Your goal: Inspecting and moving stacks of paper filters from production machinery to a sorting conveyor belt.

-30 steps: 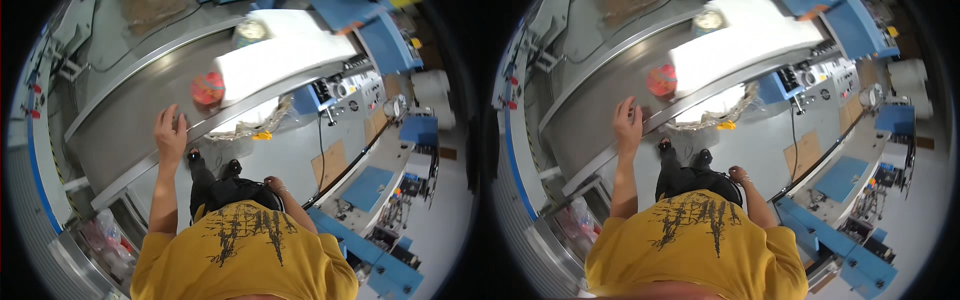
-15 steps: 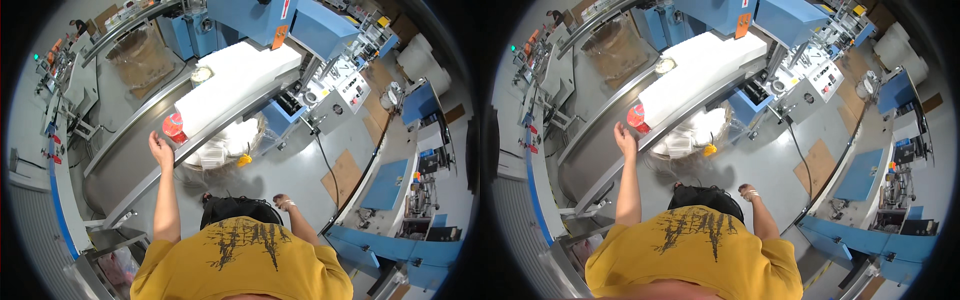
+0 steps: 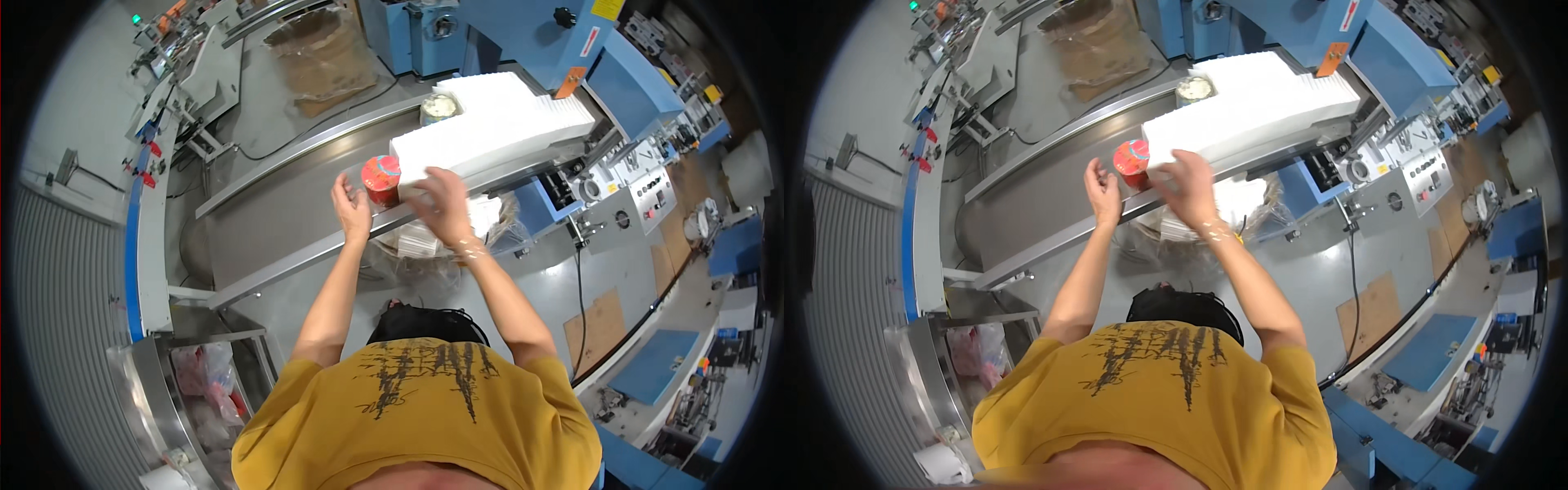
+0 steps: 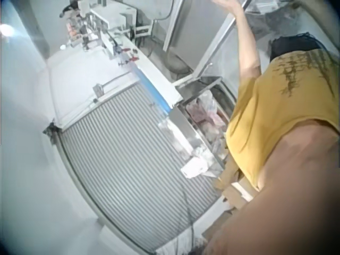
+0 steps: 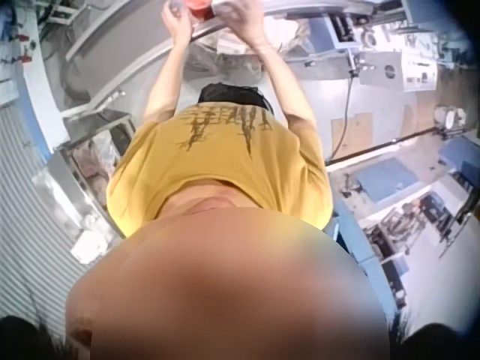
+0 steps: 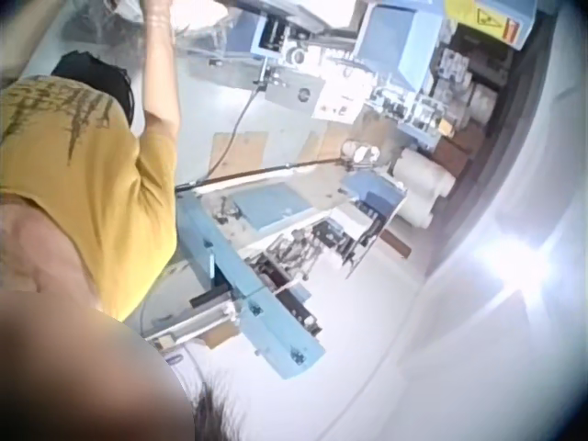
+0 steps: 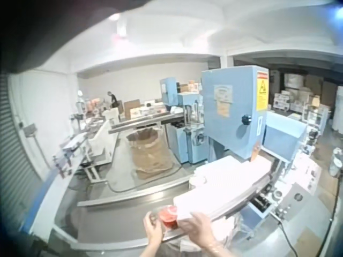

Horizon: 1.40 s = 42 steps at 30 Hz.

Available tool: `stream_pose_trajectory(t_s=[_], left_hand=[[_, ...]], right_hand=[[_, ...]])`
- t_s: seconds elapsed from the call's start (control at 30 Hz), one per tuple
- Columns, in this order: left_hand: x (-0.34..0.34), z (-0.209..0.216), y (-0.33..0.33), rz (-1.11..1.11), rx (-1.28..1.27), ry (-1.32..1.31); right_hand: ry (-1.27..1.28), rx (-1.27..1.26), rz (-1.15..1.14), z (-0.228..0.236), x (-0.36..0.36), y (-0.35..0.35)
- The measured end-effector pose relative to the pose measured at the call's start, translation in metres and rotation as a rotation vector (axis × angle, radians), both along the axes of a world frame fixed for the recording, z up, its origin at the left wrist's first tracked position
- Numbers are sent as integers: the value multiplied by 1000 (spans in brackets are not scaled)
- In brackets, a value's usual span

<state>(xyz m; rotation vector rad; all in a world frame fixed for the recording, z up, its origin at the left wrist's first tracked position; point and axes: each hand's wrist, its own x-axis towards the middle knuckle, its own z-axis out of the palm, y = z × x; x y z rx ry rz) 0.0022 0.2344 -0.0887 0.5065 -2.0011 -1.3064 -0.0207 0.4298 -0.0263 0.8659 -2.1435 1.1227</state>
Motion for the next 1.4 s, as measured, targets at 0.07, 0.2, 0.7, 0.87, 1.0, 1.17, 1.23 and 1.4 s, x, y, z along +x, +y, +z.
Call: stream_pose_trajectory(t_s=[0.07,0.2,0.7,0.87,1.0,1.17,1.23,1.4], left_hand=[[9,3,-5,-51,-17,13],[16,17,-21,-224,44,-54],[-19,47,-58,-118,-685,-398],[-6,65,7,-495,-588,-522],[-16,10,40,-718,-122,-402],[-21,35,70,-434,-29,-255],[-18,34,73,-297,-121,-293],[-24,-9,104,-67,-422,-164]], right_hand=[[108,153,70,11,-8,-38],[117,379,-63,-9,-25,-49],[-15,545,-43,6,-36,-20],[24,500,-49,-2,-40,-20],[84,361,55,25,-34,10],[-160,236,35,15,-47,94],[-305,182,-4,1,-62,123],[-453,155,-35,4,-88,165]])
